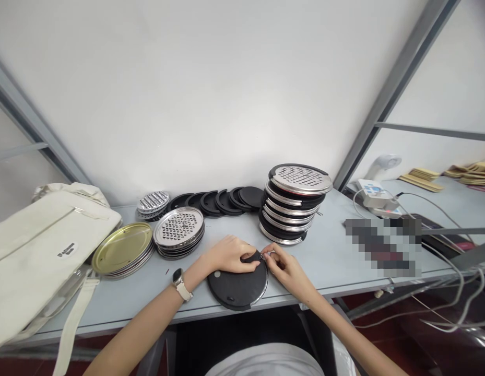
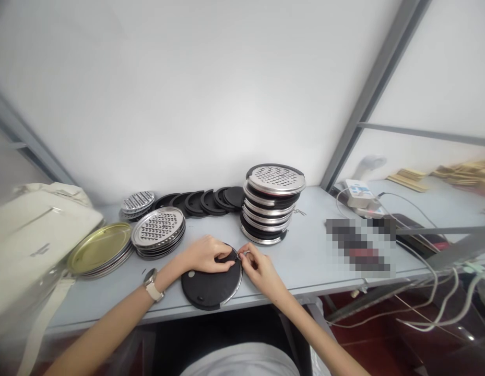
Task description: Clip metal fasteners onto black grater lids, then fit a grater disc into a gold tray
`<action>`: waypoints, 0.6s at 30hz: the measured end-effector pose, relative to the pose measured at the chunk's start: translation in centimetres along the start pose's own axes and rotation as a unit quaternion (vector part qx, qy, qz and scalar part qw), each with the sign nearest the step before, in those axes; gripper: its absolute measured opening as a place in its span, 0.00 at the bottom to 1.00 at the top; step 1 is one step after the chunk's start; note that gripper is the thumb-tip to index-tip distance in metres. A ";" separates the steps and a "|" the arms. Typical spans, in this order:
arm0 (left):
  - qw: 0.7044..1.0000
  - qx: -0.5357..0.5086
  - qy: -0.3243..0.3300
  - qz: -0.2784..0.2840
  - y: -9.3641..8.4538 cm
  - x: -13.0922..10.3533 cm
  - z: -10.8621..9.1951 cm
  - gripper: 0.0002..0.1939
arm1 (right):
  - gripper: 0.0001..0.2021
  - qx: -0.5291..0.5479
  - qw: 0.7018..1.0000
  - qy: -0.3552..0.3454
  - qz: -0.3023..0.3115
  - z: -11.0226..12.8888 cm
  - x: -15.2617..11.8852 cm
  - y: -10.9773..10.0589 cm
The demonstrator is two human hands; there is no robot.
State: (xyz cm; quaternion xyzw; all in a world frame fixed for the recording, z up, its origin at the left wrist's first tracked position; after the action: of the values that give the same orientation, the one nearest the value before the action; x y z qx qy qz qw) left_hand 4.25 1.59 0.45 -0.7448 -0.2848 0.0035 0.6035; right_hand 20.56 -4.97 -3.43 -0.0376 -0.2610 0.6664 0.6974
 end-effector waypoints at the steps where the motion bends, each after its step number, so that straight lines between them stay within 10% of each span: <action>1: 1.000 0.001 -0.002 0.001 0.0 0.0 0.0 0.17 | 0.11 0.002 1.000 0.002 0.001 0.0 0.0 0.0; 18: 0.999 0.004 0.045 -0.002 0.7 -0.1 -0.5 0.15 | 0.14 0.002 1.000 -0.001 -0.004 -0.1 0.1 0.2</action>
State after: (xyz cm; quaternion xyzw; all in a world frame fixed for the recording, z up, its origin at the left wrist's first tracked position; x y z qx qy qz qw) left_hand 4.60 1.03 -0.05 -0.7413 -0.2585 -0.0298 0.6186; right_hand 20.42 -4.85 -3.53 -0.0344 -0.2602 0.6643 0.6998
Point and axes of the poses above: each hand's wrist, its own x-axis towards the middle knuckle, its own y-axis out of the palm, z = x × y, the point moved 3 cm from there along x, towards the middle knuckle, and after that the axes turned 7 degrees about -z, right-handed, at the moved point
